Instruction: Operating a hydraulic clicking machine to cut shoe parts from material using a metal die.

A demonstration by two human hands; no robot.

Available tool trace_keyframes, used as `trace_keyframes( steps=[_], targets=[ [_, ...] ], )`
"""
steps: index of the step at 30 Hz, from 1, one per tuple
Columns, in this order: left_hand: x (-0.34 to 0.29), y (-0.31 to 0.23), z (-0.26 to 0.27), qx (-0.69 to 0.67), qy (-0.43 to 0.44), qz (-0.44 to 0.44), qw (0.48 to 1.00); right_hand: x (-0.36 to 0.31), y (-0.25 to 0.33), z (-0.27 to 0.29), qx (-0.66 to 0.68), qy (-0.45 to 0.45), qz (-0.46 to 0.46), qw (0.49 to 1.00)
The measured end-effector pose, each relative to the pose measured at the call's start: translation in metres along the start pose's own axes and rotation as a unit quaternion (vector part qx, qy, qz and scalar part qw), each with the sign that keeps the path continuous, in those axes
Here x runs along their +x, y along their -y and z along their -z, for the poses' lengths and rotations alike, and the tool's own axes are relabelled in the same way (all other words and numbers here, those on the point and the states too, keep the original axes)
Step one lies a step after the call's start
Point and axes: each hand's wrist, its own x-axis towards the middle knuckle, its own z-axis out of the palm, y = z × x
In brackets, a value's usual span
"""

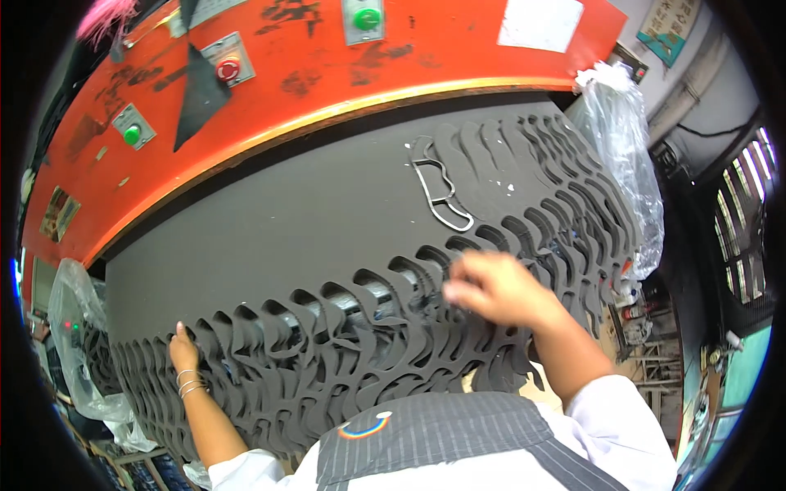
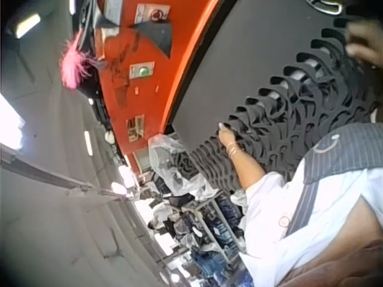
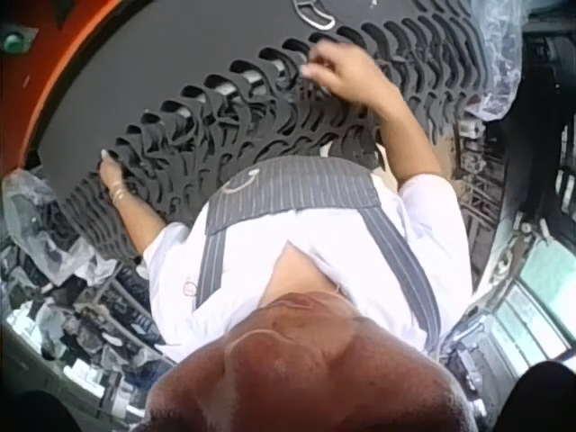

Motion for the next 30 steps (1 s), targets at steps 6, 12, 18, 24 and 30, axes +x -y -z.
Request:
trace_keyframes(
  steps=[6,12,18,24,30],
  targets=[
    [-0.030,-0.091,0.066,0.040,-0.011,0.011,0.999,0.109,-0.035,-0.035,-0.273,-0.258,-0.147,0.915],
    [-0.104,-0.201,0.131,-0.303,0.003,-0.168,0.938,0.126,-0.065,-0.016,-0.021,-0.236,-0.117,0.964],
    [-0.131,-0.307,0.129,-0.551,0.232,-0.264,0.757,0.092,-0.077,0.019,0.347,-0.423,0.120,0.828],
    [-0.146,-0.406,0.091,-0.656,0.298,-0.277,0.636,0.032,-0.002,0.003,0.353,-0.357,0.108,0.858],
    [-0.169,-0.405,0.101,-0.640,0.308,-0.313,0.631,0.025,0.021,-0.073,0.196,-0.165,0.217,0.942]
  ],
)
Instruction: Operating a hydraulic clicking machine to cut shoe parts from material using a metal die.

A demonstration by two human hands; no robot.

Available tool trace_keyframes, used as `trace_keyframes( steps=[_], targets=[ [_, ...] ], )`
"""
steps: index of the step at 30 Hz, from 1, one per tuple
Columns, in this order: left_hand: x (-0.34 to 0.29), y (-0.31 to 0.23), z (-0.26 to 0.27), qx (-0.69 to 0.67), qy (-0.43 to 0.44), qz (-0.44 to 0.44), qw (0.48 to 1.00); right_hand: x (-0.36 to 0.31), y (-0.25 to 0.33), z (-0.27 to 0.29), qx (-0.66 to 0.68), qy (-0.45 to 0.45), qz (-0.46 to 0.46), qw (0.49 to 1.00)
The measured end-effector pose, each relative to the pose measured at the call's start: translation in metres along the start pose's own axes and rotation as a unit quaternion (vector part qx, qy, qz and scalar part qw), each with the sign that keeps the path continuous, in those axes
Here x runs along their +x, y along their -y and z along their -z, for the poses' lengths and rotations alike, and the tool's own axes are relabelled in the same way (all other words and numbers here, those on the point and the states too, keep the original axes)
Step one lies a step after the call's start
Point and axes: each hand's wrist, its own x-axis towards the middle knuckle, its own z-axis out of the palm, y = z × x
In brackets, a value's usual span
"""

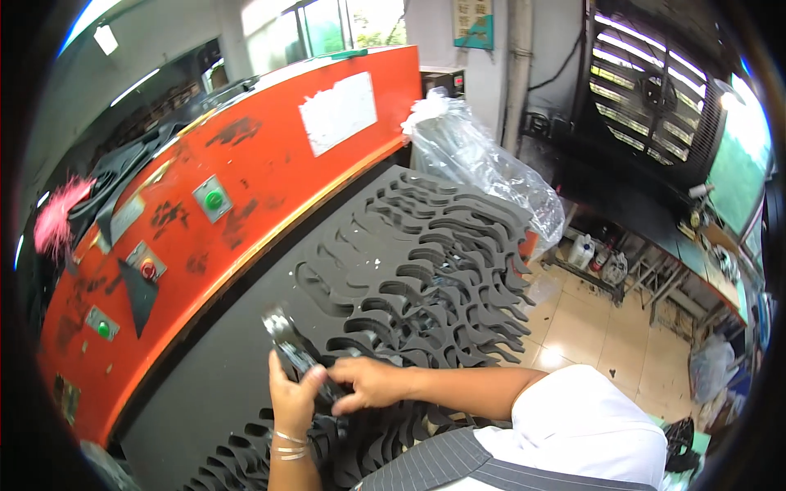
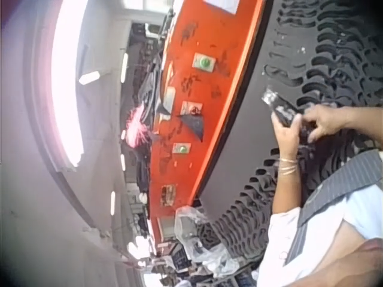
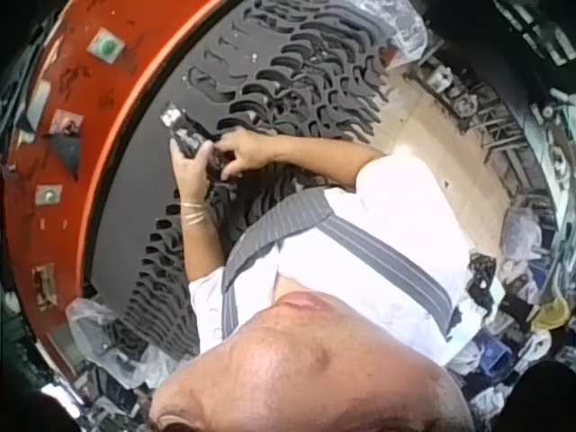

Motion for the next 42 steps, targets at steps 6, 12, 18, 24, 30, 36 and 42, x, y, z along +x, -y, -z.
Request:
trace_keyframes(
  steps=[6,12,18,24,30,36,42],
  targets=[
    [-0.008,-0.028,0.027,0.276,0.112,0.095,0.950,-0.018,0.007,-0.003,0.152,0.139,-0.102,0.973],
    [-0.043,-0.035,0.076,0.581,-0.043,-0.041,0.812,0.009,0.005,0.066,0.145,0.015,-0.122,0.982],
    [-0.109,0.050,0.065,0.681,0.212,-0.022,0.700,0.098,-0.001,0.076,-0.100,-0.002,-0.256,0.961],
    [-0.020,-0.015,0.048,0.574,0.141,-0.081,0.802,0.110,-0.082,0.034,-0.264,0.029,-0.253,0.930],
    [0.080,0.055,0.053,0.361,0.005,0.085,0.929,0.063,-0.075,0.059,-0.147,0.019,-0.154,0.977],
    [0.104,0.096,0.033,0.521,0.017,0.029,0.853,0.055,-0.087,0.055,-0.166,-0.041,-0.093,0.981],
    [0.101,0.088,0.032,0.548,0.058,0.023,0.834,0.054,-0.089,0.062,-0.151,-0.045,-0.058,0.986]
  ],
)
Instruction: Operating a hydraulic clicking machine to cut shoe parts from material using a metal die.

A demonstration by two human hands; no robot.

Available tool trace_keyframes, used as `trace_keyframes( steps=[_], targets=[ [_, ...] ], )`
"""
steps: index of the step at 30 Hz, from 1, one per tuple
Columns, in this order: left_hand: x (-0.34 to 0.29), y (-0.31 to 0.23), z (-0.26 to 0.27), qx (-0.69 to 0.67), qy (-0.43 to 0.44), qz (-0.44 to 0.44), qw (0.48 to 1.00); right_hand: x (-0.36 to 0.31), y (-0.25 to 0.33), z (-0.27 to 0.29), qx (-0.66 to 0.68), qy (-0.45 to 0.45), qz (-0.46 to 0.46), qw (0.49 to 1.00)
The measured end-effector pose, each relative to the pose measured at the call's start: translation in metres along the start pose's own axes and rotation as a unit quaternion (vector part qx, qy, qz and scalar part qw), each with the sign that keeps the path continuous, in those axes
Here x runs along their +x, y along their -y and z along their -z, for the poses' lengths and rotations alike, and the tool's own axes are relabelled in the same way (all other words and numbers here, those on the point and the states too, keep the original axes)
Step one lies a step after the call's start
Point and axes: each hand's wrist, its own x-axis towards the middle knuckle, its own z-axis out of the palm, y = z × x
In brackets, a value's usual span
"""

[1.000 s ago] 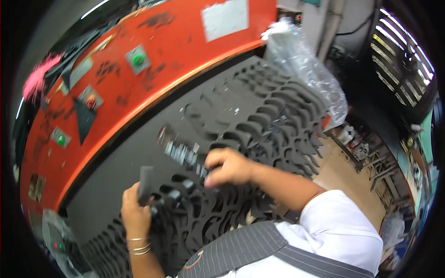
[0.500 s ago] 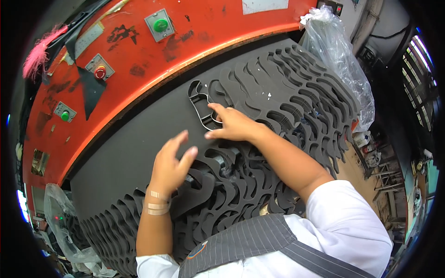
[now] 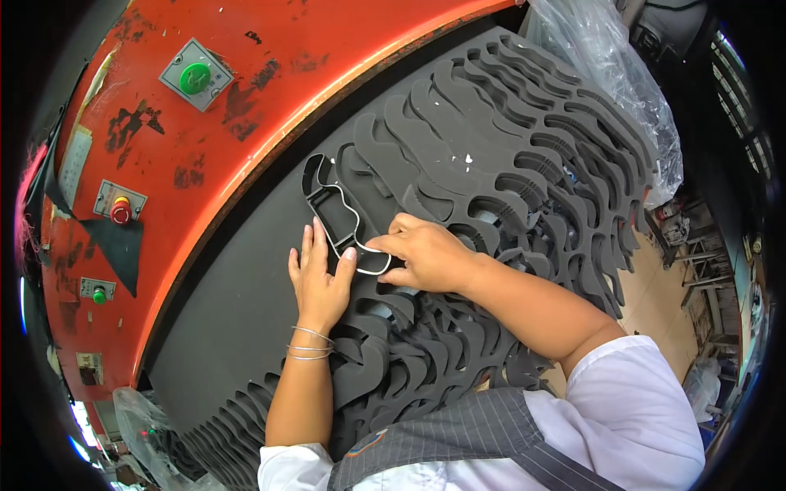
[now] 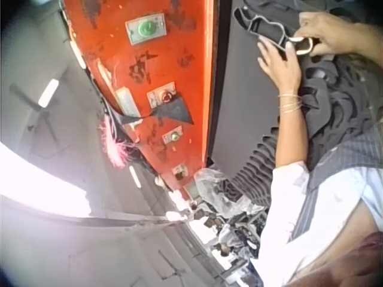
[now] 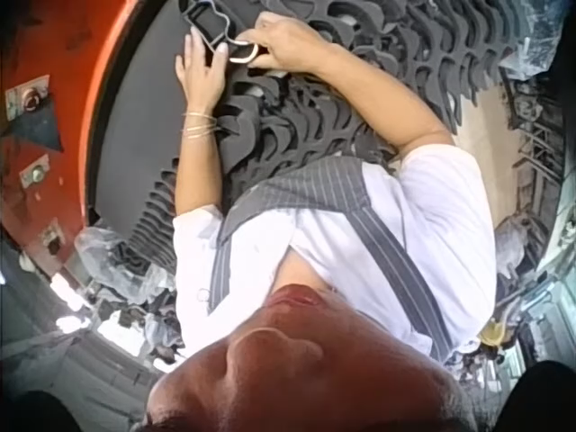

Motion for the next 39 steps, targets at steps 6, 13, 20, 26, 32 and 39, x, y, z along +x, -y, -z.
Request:
trace_keyframes(
  steps=[6,13,20,26,32,39],
  targets=[
    [0.002,-0.004,-0.004,0.026,-0.005,-0.005,1.000,-0.001,0.003,0.006,-0.003,0.029,-0.041,0.999],
    [-0.064,0.030,0.044,-0.235,-0.086,0.025,0.968,-0.014,0.053,0.026,-0.062,-0.016,0.037,0.997],
    [-0.181,0.115,0.174,-0.215,-0.603,0.104,0.761,0.009,0.092,0.047,0.026,-0.076,0.018,0.997],
    [-0.171,0.166,0.245,0.009,-0.561,0.051,0.826,0.111,0.131,0.042,0.095,-0.229,0.093,0.964],
    [-0.197,0.128,0.222,-0.078,-0.454,0.094,0.882,0.076,0.117,0.027,0.111,-0.206,0.066,0.970],
    [-0.239,0.028,0.126,-0.162,-0.130,0.106,0.973,-0.018,0.160,-0.038,-0.053,0.115,0.141,0.982]
  ],
)
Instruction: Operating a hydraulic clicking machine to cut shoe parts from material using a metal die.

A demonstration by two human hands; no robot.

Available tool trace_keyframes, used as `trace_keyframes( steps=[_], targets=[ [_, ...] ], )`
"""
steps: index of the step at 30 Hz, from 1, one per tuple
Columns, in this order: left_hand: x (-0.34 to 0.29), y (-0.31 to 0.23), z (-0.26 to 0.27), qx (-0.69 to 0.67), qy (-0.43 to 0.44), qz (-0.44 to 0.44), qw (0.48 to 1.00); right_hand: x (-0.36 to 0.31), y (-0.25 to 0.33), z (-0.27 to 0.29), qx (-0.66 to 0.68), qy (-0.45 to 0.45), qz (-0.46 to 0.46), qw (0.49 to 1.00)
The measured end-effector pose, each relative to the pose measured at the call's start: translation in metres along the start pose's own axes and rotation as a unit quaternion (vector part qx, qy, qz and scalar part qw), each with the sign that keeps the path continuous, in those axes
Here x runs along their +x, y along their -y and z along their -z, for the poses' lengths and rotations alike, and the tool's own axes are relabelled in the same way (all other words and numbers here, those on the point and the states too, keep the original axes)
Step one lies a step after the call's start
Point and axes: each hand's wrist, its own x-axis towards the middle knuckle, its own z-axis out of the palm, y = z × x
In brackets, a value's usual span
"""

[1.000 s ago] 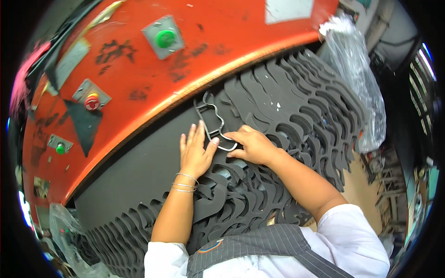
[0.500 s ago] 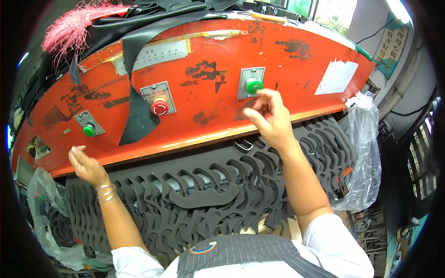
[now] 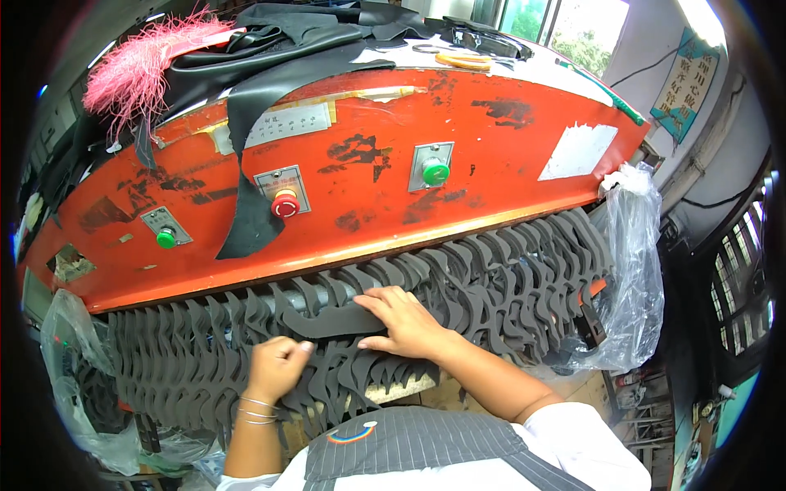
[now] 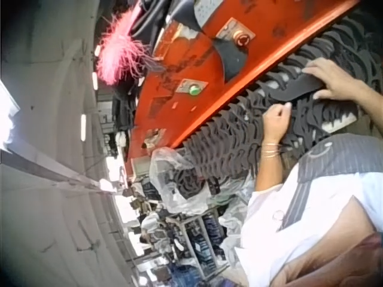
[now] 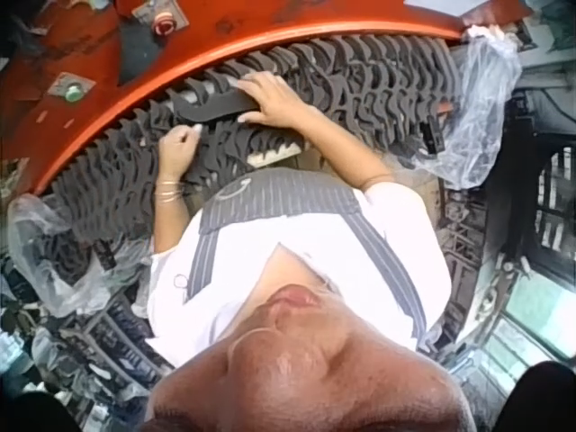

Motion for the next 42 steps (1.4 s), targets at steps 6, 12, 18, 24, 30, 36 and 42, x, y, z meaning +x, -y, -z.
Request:
trace_keyframes(
  steps=[6,12,18,24,30,36,42],
  targets=[
    [-0.015,-0.021,-0.036,0.080,0.052,0.038,0.995,-0.005,-0.008,-0.014,-0.183,0.097,-0.092,0.974],
    [-0.004,-0.027,-0.051,0.216,-0.011,-0.066,0.974,-0.046,-0.029,0.009,0.093,-0.235,-0.135,0.958],
    [-0.006,-0.060,-0.026,0.308,0.188,0.121,0.925,-0.118,-0.040,0.113,0.342,-0.548,-0.283,0.709],
    [-0.007,-0.056,-0.040,0.311,0.201,0.050,0.927,-0.253,-0.108,0.253,0.061,-0.759,-0.269,0.590],
    [-0.002,-0.028,-0.041,0.323,0.204,0.017,0.924,-0.333,-0.143,0.332,-0.228,-0.739,-0.318,0.548],
    [-0.007,-0.041,-0.046,0.286,0.164,0.101,0.939,-0.360,-0.212,0.350,-0.277,-0.587,-0.423,0.632],
    [0.005,-0.059,-0.067,0.272,0.177,0.101,0.941,-0.411,-0.289,0.345,-0.194,-0.261,-0.696,0.641]
  ],
)
